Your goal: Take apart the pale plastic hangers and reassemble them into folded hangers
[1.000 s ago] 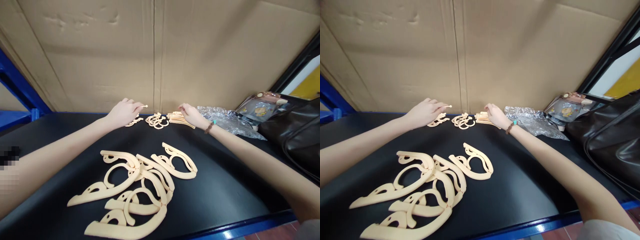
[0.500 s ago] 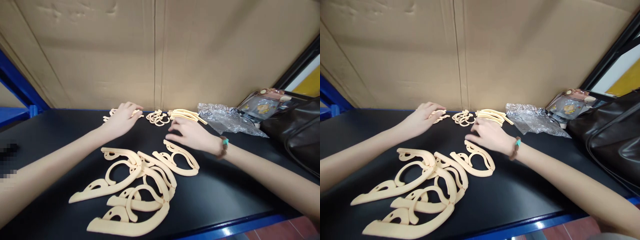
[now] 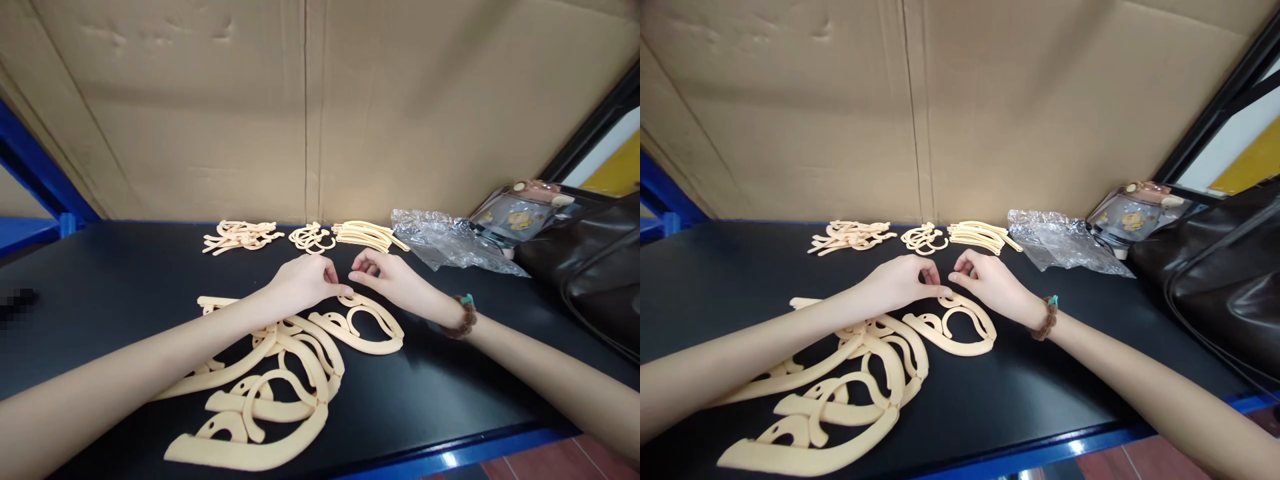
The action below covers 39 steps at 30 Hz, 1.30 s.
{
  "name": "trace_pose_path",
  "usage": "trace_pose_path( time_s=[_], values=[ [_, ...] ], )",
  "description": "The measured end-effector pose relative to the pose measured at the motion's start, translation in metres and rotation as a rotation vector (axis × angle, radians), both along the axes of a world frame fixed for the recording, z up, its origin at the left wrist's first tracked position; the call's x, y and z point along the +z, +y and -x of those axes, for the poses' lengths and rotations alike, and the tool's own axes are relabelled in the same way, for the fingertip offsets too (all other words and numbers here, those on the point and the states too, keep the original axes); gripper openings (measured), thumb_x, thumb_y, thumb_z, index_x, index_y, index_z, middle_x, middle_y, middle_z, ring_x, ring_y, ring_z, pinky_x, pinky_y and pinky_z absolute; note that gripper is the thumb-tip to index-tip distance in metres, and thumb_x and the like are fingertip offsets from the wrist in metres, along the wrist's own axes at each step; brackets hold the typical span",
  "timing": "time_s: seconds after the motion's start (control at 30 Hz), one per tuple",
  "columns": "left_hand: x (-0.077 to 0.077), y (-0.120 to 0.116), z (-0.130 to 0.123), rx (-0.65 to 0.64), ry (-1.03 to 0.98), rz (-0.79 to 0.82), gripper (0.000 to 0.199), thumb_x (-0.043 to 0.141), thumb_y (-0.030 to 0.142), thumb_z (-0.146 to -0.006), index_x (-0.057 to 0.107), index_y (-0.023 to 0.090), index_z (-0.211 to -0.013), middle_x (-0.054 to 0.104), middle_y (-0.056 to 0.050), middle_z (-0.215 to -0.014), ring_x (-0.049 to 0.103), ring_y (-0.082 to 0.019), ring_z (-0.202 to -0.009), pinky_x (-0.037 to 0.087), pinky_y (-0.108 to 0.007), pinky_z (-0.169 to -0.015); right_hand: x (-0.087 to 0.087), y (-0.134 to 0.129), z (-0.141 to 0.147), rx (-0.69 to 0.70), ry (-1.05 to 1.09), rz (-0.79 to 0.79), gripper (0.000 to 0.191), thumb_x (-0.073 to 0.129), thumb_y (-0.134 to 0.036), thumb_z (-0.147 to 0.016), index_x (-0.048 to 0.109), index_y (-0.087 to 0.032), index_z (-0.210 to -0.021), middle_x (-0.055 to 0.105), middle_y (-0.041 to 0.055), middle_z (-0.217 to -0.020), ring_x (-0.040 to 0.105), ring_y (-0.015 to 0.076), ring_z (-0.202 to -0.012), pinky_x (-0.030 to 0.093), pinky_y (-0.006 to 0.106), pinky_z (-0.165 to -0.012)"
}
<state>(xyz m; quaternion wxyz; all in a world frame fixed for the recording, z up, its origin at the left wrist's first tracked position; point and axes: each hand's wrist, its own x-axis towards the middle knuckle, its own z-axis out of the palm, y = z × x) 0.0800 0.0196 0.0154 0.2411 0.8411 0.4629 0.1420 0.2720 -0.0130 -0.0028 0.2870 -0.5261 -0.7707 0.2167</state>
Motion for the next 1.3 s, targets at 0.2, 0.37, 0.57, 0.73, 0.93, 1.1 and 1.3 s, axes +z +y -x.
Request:
trace_pose_path(
  time_s=[0.2,0.37,0.57,0.73,0.93,1.1,1.3],
  values=[
    [-0.012,-0.001,0.0,0.051,-0.012,-0.151,0.035,0.062,0.055,-0.074,0.062,0.022,-0.063,0.067,-0.004,-0.07,0.058,-0.026,-0.077,0.032,-0.03,-0.059,0.009,-0.013,-0.016,0.109,-0.287,0.033,0.031,0.069,-0.044,-0.079,0.071,-0.022,-0.101,0.063,0.0045,-0.097,0.061,0.0186,-0.084,0.046,0.031,-0.069],
    [-0.019,-0.001,0.008,0.086,-0.088,-0.2,0.031,0.059,0.049,-0.08,0.068,0.023,-0.068,0.068,-0.004,-0.073,0.057,-0.025,-0.076,0.031,-0.029,-0.06,0.005,-0.011,-0.012,0.016,-0.063,0.141,0.015,0.069,-0.025,-0.076,0.069,-0.019,-0.089,0.068,0.0014,-0.08,0.063,0.0155,-0.072,0.048,0.028,-0.064],
    [-0.016,-0.002,0.001,0.015,-0.472,0.298,0.026,0.062,0.042,-0.079,0.066,0.017,-0.072,0.06,0.0,-0.068,0.052,-0.015,-0.066,0.036,-0.025,-0.059,0.003,-0.006,-0.008,0.027,0.37,0.338,0.029,0.072,-0.033,-0.074,0.059,-0.017,-0.095,0.065,0.0,-0.079,0.059,0.0102,-0.061,0.043,0.02,-0.048],
    [-0.013,-0.006,-0.01,0.116,-0.786,0.466,0.015,0.051,0.027,-0.083,0.052,0.018,-0.07,0.055,0.001,-0.068,0.054,-0.013,-0.065,0.041,-0.023,-0.056,0.012,-0.003,-0.018,0.057,0.285,0.122,0.02,0.067,-0.033,-0.081,0.063,-0.016,-0.091,0.068,0.0032,-0.086,0.064,0.0137,-0.078,0.051,0.026,-0.07],
    [-0.006,-0.007,-0.014,0.033,-0.791,0.515,0.023,0.045,0.026,-0.084,0.041,0.019,-0.062,0.042,0.004,-0.056,0.039,-0.009,-0.05,0.035,-0.022,-0.05,0.021,-0.01,-0.012,-0.095,-0.285,-0.37,0.02,0.051,-0.032,-0.096,0.06,-0.019,-0.108,0.07,0.0045,-0.095,0.066,0.0193,-0.082,0.048,0.031,-0.072],
    [-0.003,-0.012,-0.017,-0.04,-0.75,0.568,0.025,0.042,0.03,-0.084,0.039,0.019,-0.061,0.04,0.004,-0.055,0.038,-0.009,-0.049,0.035,-0.023,-0.051,0.016,-0.014,-0.007,0.001,-0.591,-0.546,0.024,0.035,-0.023,-0.102,0.058,-0.017,-0.105,0.068,0.0072,-0.105,0.066,0.021,-0.091,0.046,0.03,-0.071],
    [-0.009,-0.014,-0.017,-0.038,-0.598,0.456,0.029,0.04,0.038,-0.09,0.04,0.021,-0.067,0.04,0.006,-0.051,0.035,-0.01,-0.044,0.029,-0.024,-0.046,0.015,-0.02,-0.001,-0.028,-0.855,-0.479,0.033,0.039,0.004,-0.084,0.055,-0.014,-0.106,0.067,0.0062,-0.092,0.066,0.02,-0.069,0.031,0.029,-0.05]
  ],
)
